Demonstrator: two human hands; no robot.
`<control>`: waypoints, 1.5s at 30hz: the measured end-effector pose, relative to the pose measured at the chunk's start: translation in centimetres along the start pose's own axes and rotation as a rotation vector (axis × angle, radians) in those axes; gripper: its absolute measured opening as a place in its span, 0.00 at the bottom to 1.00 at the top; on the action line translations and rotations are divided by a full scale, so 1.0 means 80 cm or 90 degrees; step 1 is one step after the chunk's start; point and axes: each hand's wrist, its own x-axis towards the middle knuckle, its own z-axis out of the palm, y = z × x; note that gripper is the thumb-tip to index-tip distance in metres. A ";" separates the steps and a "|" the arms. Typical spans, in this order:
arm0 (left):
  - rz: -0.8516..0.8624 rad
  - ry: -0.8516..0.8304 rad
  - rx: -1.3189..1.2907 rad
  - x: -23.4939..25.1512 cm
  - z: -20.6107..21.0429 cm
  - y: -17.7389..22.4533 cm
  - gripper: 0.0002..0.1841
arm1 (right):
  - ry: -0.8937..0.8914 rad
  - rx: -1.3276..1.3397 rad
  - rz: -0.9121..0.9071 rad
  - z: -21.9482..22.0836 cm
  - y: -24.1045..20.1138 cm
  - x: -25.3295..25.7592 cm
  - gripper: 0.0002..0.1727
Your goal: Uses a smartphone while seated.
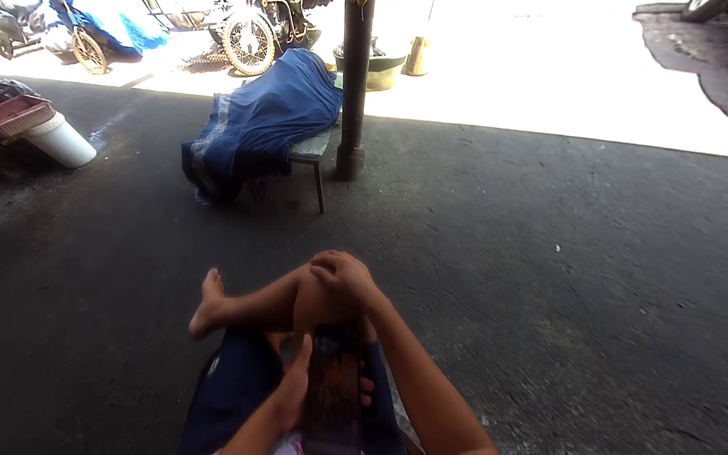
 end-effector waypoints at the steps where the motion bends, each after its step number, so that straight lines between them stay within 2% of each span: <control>1: 0.001 -0.002 0.000 0.000 0.000 0.000 0.51 | -0.011 -0.002 0.002 -0.002 -0.001 0.000 0.23; 10: 0.005 -0.007 -0.009 0.000 0.001 -0.001 0.51 | -0.135 -0.010 0.069 -0.019 0.004 0.020 0.30; 32: 0.007 -0.017 -0.009 0.001 -0.002 -0.002 0.51 | -0.020 0.016 0.061 -0.006 0.014 0.011 0.28; 45: 0.001 -0.023 -0.012 0.001 -0.001 -0.002 0.51 | 0.010 0.039 0.054 -0.005 0.016 0.006 0.26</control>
